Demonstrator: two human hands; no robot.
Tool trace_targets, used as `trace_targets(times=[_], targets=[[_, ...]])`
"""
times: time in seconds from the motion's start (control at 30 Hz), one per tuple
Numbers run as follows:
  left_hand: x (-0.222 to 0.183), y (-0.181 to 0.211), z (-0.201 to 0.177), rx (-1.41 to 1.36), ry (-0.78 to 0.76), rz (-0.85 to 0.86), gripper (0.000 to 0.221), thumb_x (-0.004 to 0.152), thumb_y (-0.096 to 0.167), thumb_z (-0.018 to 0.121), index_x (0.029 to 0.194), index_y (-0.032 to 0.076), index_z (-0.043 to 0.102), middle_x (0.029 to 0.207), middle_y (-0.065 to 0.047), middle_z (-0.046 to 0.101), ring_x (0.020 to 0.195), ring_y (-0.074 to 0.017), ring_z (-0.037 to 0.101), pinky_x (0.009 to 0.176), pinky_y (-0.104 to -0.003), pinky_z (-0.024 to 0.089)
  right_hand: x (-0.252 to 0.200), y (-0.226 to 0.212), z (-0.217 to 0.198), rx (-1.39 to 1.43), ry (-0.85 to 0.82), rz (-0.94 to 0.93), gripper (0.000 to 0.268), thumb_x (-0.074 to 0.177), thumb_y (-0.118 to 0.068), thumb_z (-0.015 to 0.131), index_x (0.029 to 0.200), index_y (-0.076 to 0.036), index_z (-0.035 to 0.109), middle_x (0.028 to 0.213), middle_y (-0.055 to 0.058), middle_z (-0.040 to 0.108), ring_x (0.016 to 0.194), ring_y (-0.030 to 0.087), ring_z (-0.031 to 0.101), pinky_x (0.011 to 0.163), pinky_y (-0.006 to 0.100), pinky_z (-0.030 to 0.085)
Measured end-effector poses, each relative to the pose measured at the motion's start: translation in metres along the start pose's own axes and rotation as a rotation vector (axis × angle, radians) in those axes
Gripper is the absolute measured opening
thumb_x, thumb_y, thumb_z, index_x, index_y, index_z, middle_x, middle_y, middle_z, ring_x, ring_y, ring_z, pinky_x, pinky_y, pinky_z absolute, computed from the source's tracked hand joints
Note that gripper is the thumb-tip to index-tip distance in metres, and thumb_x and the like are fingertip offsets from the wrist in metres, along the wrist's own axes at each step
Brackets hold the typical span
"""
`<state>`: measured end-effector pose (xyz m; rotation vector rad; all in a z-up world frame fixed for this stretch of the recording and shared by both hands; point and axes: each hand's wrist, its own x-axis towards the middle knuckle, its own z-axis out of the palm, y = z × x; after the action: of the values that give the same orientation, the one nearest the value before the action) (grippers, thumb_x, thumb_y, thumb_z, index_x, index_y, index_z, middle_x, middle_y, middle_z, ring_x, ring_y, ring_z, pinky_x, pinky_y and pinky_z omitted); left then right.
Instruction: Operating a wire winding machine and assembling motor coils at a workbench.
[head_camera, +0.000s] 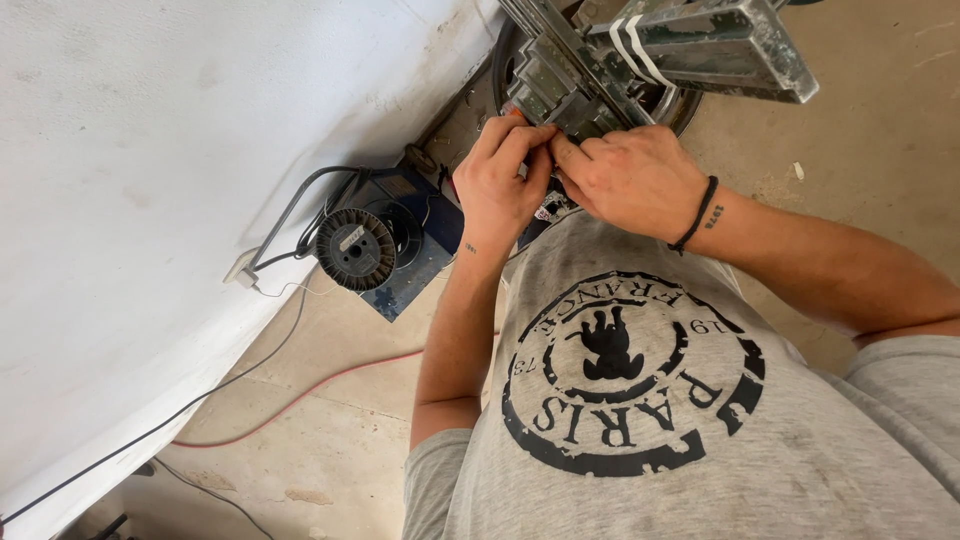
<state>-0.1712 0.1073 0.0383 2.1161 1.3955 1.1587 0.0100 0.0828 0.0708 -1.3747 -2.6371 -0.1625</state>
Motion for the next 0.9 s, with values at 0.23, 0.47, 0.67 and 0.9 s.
trace_targets(times=[0.23,0.47,0.67,0.9], targets=[[-0.004,-0.004,0.006,0.012,0.046,0.004,0.017,0.086,0.008,0.073,0.094,0.023,0.073,0.09,0.004,0.063,0.073,-0.0239,0.07,0.064,-0.034,0.058,-0.006,0.002,0.003,-0.018,0.082,-0.011,0.033,0.1,-0.04,0.056,0.123,-0.02,0.07,0.073,-0.007,0.066,0.073,0.011,0.071,0.067,0.025,0.056],[-0.007,-0.002,0.005,-0.061,0.038,0.011,0.025,0.087,0.003,0.069,0.103,0.021,0.074,0.095,0.003,0.065,0.079,-0.0265,0.071,0.069,-0.036,0.06,-0.015,0.001,0.011,-0.01,0.14,0.054,0.038,0.099,-0.041,0.058,0.132,-0.026,0.068,0.071,-0.01,0.057,0.07,0.008,0.066,0.064,0.022,0.053],[-0.007,-0.002,0.003,-0.056,0.005,0.025,0.028,0.092,0.008,0.072,0.115,0.023,0.073,0.1,0.0,0.065,0.083,-0.0269,0.071,0.073,-0.037,0.06,-0.021,0.009,0.001,0.412,0.22,0.033,0.025,0.103,-0.028,0.06,0.12,-0.016,0.075,0.072,-0.001,0.061,0.073,0.018,0.07,0.063,0.031,0.055],[-0.002,0.007,-0.005,0.017,-0.064,-0.007,0.026,0.092,0.014,0.071,0.117,0.019,0.072,0.101,-0.001,0.064,0.084,-0.0262,0.07,0.071,-0.038,0.06,-0.091,0.057,0.055,0.843,0.242,0.222,0.018,0.098,-0.016,0.075,0.114,-0.014,0.081,0.076,-0.001,0.068,0.075,0.025,0.071,0.061,0.035,0.054]])
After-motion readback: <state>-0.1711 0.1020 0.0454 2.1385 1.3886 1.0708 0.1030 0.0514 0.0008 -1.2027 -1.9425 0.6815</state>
